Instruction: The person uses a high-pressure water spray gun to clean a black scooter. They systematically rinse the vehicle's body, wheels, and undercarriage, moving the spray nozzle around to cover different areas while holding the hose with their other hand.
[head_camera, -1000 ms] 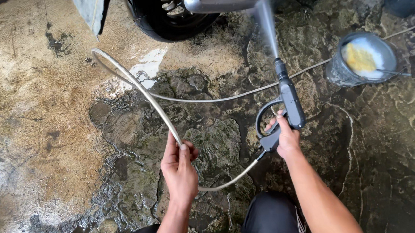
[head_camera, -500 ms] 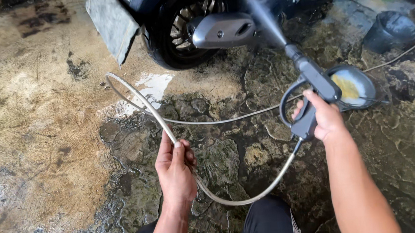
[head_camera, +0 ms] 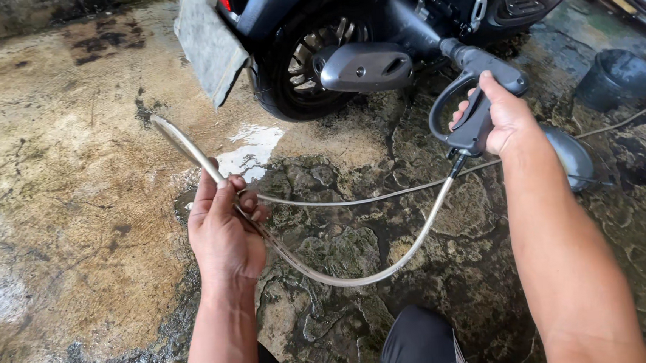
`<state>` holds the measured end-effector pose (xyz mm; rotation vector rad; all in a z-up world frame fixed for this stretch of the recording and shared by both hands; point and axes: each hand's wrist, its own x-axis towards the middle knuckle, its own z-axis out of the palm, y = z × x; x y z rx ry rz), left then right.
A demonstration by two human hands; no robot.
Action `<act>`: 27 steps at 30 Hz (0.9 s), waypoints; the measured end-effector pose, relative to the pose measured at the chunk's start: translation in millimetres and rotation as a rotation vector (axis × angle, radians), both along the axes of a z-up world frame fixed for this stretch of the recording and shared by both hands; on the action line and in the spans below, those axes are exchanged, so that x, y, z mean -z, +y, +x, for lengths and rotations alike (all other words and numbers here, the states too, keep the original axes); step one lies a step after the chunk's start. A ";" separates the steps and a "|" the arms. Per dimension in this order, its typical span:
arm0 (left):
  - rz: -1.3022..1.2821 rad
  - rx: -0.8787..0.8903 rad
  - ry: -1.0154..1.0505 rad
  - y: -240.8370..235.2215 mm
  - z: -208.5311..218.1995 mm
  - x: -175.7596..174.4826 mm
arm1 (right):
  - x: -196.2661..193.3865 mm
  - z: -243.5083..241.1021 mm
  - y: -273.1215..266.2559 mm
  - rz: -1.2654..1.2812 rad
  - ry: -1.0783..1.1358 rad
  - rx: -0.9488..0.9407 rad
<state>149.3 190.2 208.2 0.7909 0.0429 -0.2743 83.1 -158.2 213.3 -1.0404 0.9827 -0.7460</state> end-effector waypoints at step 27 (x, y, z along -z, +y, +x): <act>0.065 0.158 -0.050 -8.5 13.6 -13.7 | -36.8 3.4 41.4 0.019 -0.076 -0.091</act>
